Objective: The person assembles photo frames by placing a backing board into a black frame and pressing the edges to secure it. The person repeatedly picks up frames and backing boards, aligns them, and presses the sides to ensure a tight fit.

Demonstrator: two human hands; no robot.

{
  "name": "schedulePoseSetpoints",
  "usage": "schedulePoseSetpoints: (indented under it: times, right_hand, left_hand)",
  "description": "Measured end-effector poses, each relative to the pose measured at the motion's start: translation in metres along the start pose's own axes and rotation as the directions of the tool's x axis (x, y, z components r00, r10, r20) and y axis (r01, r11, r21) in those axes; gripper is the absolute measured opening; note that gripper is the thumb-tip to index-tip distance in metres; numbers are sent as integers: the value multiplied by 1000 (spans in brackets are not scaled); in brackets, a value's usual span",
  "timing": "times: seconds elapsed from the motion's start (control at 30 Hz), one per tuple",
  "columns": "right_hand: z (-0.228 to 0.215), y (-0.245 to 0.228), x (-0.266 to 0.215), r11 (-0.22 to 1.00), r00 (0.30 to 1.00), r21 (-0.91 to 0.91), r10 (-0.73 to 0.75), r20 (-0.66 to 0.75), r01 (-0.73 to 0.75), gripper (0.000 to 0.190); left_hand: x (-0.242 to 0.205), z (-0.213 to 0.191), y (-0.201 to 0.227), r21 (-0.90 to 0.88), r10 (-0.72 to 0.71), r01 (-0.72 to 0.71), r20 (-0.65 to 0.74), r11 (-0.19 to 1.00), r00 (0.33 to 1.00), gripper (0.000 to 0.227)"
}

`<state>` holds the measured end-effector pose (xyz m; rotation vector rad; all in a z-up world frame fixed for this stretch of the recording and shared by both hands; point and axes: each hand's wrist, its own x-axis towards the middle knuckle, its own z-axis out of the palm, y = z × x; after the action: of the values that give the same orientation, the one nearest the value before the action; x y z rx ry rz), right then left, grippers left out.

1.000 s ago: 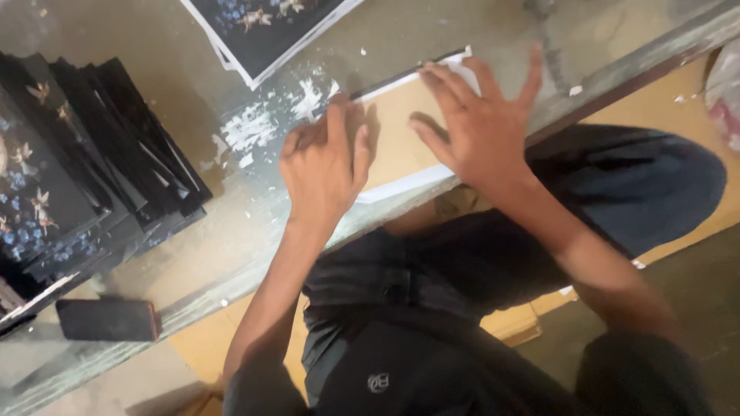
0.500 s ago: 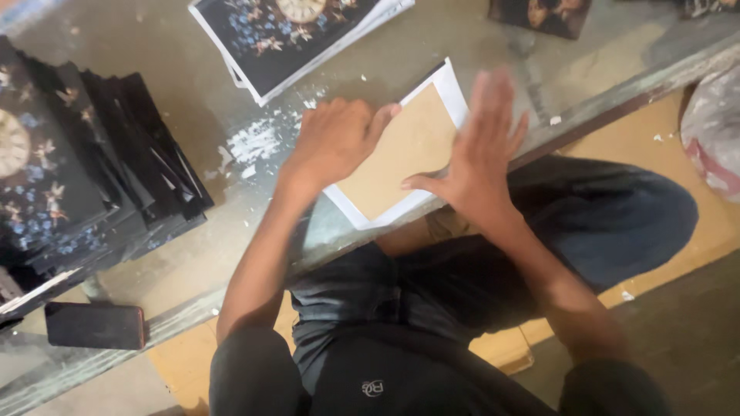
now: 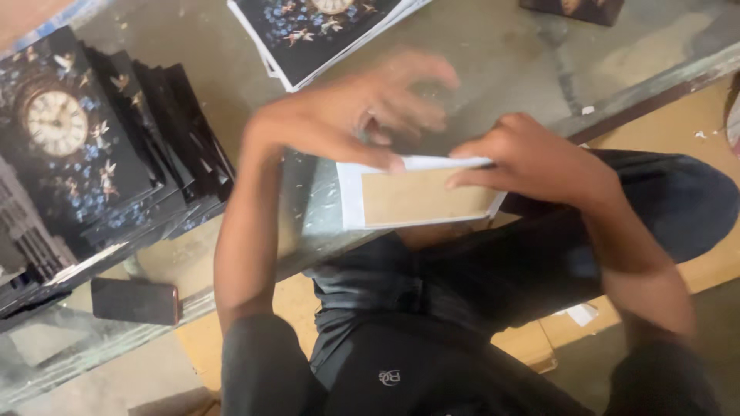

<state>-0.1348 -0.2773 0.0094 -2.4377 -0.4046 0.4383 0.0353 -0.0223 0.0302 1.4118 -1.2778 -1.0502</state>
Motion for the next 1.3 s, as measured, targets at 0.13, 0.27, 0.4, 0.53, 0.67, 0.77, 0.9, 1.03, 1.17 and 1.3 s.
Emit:
schedulePoseSetpoints:
  times: [0.13, 0.27, 0.4, 0.53, 0.67, 0.77, 0.9, 1.03, 1.17, 1.3]
  right_hand:
    - [-27, -4, 7, 990, 999, -135, 24, -29, -27, 29]
    - [-25, 12, 2, 946, 982, -291, 97, -163, -142, 29]
    - [6, 27, 6, 884, 883, -458, -141, -448, -91, 30]
    - [30, 42, -4, 842, 891, -526, -144, -431, -119, 29]
    - [48, 41, 4, 895, 913, -423, -44, -405, -144, 21]
    - [81, 24, 15, 778, 930, -615, -120, -348, -129, 67]
    - [67, 40, -21, 835, 871, -404, 166, -462, -374, 89]
    - [63, 32, -30, 893, 824, -309, 109, -557, -327, 90]
    - [81, 19, -9, 922, 938, -319, 112, -328, -221, 97]
    - [64, 23, -27, 881, 837, -149, 355, -415, -448, 97]
  left_hand:
    - [28, 20, -21, 358, -238, 137, 257, 924, 936, 65]
    - [16, 43, -44, 587, -219, 227, -86, 777, 972, 66]
    - [16, 71, -57, 772, -22, 311, -360, 554, 933, 61]
    - [15, 89, -64, 828, 35, 299, -357, 475, 933, 53]
    - [15, 95, -73, 916, 184, 271, -334, 296, 924, 47]
    - [5, 103, -86, 871, 120, 331, -396, 363, 910, 47]
    - [-37, 85, -84, 849, 21, 477, -494, 228, 869, 42]
    - [-24, 89, -75, 812, 89, 523, -559, 260, 824, 37]
    - [24, 119, -78, 795, 168, 266, -415, 545, 894, 59]
    - [-4, 115, -69, 638, -39, 462, -561, 616, 827, 68]
